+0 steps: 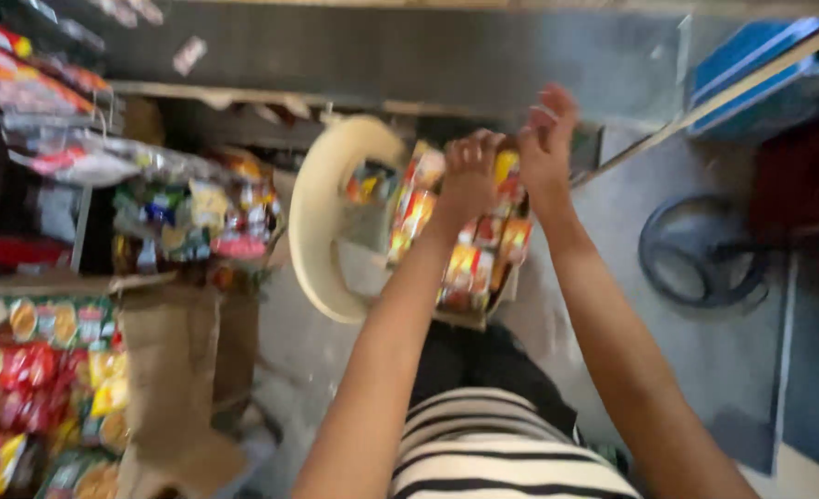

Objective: Organizing and moving various canned food products from a shelf into a container placed on a chair.

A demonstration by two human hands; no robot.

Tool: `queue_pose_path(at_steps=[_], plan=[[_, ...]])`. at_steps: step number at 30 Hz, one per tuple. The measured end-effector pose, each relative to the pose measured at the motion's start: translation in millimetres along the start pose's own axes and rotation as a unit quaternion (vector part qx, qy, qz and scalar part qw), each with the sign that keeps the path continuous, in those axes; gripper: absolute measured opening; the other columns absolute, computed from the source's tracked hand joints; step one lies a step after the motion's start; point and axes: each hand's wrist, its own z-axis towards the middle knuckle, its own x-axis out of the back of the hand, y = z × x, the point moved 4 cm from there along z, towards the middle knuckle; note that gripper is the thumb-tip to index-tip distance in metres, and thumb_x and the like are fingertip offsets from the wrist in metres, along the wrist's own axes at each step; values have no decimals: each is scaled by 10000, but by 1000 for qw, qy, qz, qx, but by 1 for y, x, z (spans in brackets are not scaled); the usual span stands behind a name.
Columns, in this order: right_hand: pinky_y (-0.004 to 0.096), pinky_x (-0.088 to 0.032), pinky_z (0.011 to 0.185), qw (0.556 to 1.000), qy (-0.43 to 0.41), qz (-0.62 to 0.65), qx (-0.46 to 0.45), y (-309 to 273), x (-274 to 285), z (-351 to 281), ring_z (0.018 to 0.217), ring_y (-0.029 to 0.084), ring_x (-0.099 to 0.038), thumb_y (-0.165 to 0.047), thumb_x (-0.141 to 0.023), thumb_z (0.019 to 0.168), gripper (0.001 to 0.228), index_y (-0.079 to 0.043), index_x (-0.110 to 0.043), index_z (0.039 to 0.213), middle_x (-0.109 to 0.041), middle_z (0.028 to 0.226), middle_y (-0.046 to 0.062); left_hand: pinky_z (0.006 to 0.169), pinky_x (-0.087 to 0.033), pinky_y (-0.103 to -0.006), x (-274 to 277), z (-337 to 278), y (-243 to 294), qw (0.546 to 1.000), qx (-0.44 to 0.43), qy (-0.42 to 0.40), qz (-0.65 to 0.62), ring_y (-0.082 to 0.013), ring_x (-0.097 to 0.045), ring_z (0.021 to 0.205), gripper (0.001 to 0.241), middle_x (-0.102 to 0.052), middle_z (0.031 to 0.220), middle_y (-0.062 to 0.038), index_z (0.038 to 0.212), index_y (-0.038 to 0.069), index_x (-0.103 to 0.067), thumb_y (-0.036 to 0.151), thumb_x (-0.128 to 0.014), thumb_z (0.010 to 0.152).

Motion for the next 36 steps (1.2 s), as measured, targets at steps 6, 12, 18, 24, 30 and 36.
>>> queue_pose_path(at_steps=[6, 12, 18, 24, 30, 36], plan=[[420, -446, 994, 935, -207, -285, -33, 69, -52, -93, 1138, 287, -527, -23, -658, 883, 471, -84, -580, 1344, -581, 1199, 115, 1182, -254, -604, -24, -105, -127, 972, 189, -127, 50, -487, -318, 1399, 804, -345, 1501, -293, 1518, 9, -292, 163, -664, 823], [499, -376, 1101, 904, -149, -393, 79, 47, -104, -87, 1260, 352, -519, -7, -679, 864, 403, -93, -601, 1250, -605, 1288, 130, 1149, -325, -552, -10, -130, -141, 950, 266, -102, -124, -530, -331, 1388, 837, -315, 1516, -341, 1573, 23, -229, 287, -679, 918], [532, -363, 1032, 844, -155, -507, 82, 76, -119, -50, 1252, 428, -445, -137, -763, 876, 404, -105, -662, 1266, -568, 1320, 168, 1191, -321, -510, -53, -128, -169, 940, 259, -104, -197, -503, -332, 1444, 1018, -309, 1581, -329, 1622, -36, -75, 323, -698, 901], [546, -320, 941, 836, -169, -520, 44, 48, -124, -39, 1198, 399, -427, -291, -852, 791, 225, -210, -734, 964, -578, 1240, 117, 1211, -268, -504, -89, -134, -199, 926, 263, -177, -207, -477, -245, 1492, 1173, -225, 1631, -306, 1612, -22, -84, 391, -816, 794], [505, -325, 1001, 840, -174, -501, 113, 6, -132, -50, 1243, 337, -444, -186, -813, 863, 145, -213, -723, 974, -581, 1261, 35, 1226, -274, -485, -20, -85, -164, 955, 179, -76, -224, -446, -285, 1497, 1165, -303, 1618, -259, 1591, 9, -199, 365, -895, 729], [486, -369, 1081, 891, -176, -406, 106, -66, -112, -33, 1254, 326, -497, -103, -777, 909, 201, -132, -665, 1074, -563, 1266, 81, 1058, -513, -430, 73, -16, -87, 901, 174, -5, -398, -328, -632, 1242, 804, -612, 1365, -198, 1457, 30, -448, 225, -848, 787]])
